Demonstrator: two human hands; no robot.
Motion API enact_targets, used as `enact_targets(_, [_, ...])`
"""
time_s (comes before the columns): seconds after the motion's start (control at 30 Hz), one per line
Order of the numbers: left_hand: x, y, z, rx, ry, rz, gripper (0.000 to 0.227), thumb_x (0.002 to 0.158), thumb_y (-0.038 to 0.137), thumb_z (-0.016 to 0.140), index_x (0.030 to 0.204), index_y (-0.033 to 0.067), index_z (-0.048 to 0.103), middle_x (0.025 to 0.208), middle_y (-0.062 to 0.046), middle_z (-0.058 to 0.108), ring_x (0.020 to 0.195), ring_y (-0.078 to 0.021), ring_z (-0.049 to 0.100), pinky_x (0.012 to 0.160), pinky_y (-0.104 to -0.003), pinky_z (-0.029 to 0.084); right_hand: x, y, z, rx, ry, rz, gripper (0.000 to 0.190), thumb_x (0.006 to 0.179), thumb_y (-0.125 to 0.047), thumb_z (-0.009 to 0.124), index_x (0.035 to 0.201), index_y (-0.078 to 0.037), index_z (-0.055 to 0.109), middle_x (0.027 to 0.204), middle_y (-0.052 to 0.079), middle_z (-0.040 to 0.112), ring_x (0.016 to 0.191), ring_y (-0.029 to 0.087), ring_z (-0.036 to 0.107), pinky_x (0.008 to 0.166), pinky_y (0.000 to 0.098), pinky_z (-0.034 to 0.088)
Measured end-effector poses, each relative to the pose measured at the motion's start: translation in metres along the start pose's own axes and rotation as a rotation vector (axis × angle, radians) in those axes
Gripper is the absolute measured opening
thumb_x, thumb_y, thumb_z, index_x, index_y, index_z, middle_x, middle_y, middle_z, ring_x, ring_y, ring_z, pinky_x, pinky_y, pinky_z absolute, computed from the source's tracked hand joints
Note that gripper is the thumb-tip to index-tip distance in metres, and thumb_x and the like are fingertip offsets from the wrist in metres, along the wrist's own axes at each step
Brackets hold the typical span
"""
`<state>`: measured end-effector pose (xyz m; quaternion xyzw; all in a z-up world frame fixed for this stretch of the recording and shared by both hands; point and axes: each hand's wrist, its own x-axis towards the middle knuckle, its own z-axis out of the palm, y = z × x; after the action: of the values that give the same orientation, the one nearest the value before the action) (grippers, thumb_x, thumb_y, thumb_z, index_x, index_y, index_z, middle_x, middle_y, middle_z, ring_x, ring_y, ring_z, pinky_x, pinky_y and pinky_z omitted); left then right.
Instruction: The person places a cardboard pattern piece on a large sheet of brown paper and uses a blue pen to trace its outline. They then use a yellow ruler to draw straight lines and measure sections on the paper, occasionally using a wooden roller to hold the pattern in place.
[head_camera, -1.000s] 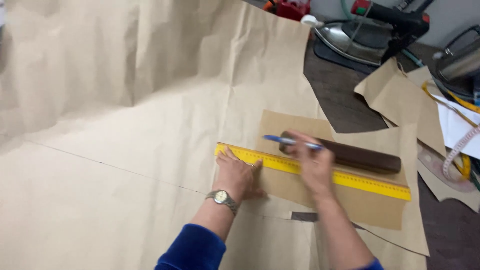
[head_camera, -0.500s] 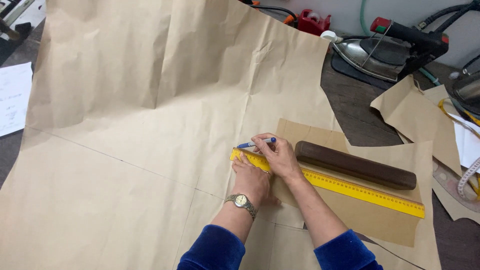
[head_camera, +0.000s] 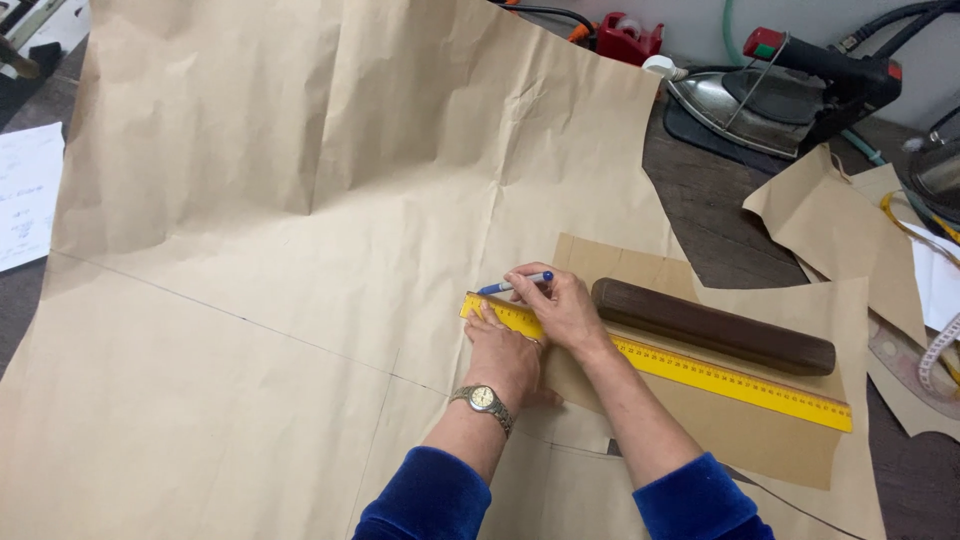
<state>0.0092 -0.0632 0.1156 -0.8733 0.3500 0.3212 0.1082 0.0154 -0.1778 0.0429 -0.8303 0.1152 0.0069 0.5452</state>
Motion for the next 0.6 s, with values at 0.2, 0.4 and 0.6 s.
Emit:
enact_targets(0.2, [0.003,0.003,0.004,0.018,0.003,0.001,0.078,0.079,0.064,0.062,0.146,0.0318,0.04,0.138,-0.039,0.04,0.127,-0.0597,0.036,0.101,-0.06,0.037,-0.02,-0.014,-0.034,-0.204,0.046,0.039,0.021,0.093,-0.025,0.061,0.101,-0.011,0.073,0.075,0.011,0.074,0.077,0.023,0.071,0.07,0.0362,0.056])
enact_targets(0.4, [0.021,0.003,0.024,0.045,0.022,-0.013,0.076,0.078,0.07,0.054,0.146,0.0409,0.035,0.137,-0.041,0.04,0.126,-0.0592,0.037,0.1,-0.061,0.039,-0.035,-0.028,-0.06,-0.317,0.055,0.102,0.021,0.092,-0.025,0.061,0.098,-0.012,0.075,0.075,0.012,0.074,0.079,0.029,0.072,0.073,0.0401,0.055])
enact_targets(0.6, [0.01,0.007,0.011,-0.006,0.006,-0.052,0.075,0.078,0.067,0.055,0.145,0.0428,0.035,0.14,-0.04,0.037,0.128,-0.0577,0.036,0.104,-0.06,0.036,-0.045,-0.023,-0.069,-0.287,0.119,0.082,0.021,0.092,-0.028,0.061,0.097,-0.014,0.075,0.076,0.011,0.074,0.083,0.027,0.071,0.076,0.0402,0.055])
